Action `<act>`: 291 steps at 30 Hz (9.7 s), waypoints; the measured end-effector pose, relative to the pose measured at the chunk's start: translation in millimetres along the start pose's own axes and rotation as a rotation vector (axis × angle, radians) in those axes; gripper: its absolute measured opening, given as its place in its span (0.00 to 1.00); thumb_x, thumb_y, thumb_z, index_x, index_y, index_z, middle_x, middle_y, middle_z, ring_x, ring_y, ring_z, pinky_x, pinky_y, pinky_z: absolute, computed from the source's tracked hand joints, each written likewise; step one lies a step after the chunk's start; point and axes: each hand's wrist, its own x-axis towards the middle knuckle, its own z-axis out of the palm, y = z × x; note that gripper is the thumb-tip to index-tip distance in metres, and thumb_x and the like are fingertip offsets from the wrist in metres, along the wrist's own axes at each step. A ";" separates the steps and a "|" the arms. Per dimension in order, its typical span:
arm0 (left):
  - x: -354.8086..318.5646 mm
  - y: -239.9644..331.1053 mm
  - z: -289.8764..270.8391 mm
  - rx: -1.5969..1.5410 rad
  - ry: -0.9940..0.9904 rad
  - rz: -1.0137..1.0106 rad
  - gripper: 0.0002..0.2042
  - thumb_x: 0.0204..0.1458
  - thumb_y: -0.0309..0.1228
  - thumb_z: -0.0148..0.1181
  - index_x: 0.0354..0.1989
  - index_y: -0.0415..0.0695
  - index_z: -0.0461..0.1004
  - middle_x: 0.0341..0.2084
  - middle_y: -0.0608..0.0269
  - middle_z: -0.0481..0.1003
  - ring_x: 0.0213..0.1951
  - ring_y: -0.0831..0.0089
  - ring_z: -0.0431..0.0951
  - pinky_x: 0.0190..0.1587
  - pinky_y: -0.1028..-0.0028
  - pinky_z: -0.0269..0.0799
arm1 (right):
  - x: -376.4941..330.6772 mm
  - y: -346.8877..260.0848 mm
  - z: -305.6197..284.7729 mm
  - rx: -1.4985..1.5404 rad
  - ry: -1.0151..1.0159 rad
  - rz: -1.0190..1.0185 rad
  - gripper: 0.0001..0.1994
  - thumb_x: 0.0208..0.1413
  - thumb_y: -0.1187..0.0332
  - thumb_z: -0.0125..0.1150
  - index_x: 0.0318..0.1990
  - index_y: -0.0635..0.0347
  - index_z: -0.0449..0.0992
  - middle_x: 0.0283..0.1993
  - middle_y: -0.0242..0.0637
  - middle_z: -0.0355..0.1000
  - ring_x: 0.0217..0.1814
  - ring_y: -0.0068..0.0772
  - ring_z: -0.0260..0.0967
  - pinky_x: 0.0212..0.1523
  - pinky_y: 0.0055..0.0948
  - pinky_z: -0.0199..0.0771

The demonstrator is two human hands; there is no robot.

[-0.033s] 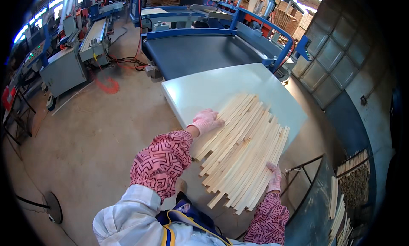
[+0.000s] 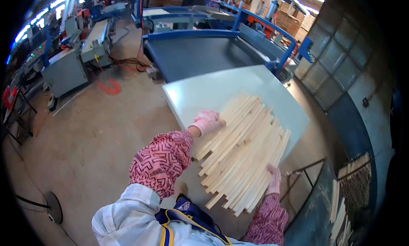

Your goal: The person sorts and stacks wooden planks in a workshop. They pick up planks from a metal table, arrange them into neat piles, and move them to different locations, including a conveyor belt and a wooden workbench.

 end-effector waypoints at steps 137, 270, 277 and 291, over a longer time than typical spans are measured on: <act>171.6 410.1 253.8 0.618 0.042 0.469 0.37 0.52 0.53 0.56 0.69 0.55 0.55 0.70 0.54 0.53 0.72 0.54 0.46 0.73 0.57 0.35 | 6.7 58.5 -395.5 -0.475 0.194 0.540 0.29 0.57 0.56 0.60 0.63 0.62 0.67 0.47 0.47 0.76 0.44 0.38 0.76 0.50 0.29 0.73; -702.6 2674.7 1669.1 0.448 -1.117 3.421 0.25 0.56 0.46 0.57 0.62 0.56 0.66 0.62 0.63 0.66 0.63 0.63 0.64 0.63 0.64 0.62 | 319.8 -453.3 -2343.2 1.674 2.870 1.667 0.37 0.53 0.50 0.65 0.66 0.62 0.62 0.62 0.53 0.67 0.64 0.52 0.65 0.63 0.38 0.64; -738.8 2630.2 1658.3 0.642 -0.833 3.687 0.33 0.52 0.41 0.60 0.68 0.56 0.56 0.59 0.55 0.67 0.61 0.58 0.67 0.60 0.58 0.64 | 199.1 -410.4 -2508.1 1.693 2.888 -0.208 0.28 0.58 0.54 0.62 0.59 0.65 0.69 0.47 0.43 0.74 0.41 0.34 0.74 0.41 0.30 0.77; -717.1 2626.8 1606.4 0.707 -1.439 3.715 0.32 0.54 0.44 0.56 0.68 0.55 0.57 0.59 0.53 0.69 0.59 0.57 0.70 0.58 0.54 0.64 | 205.2 -387.8 -2535.5 1.624 3.294 -0.730 0.08 0.57 0.68 0.56 0.36 0.64 0.77 0.28 0.38 0.73 0.29 0.28 0.73 0.28 0.25 0.77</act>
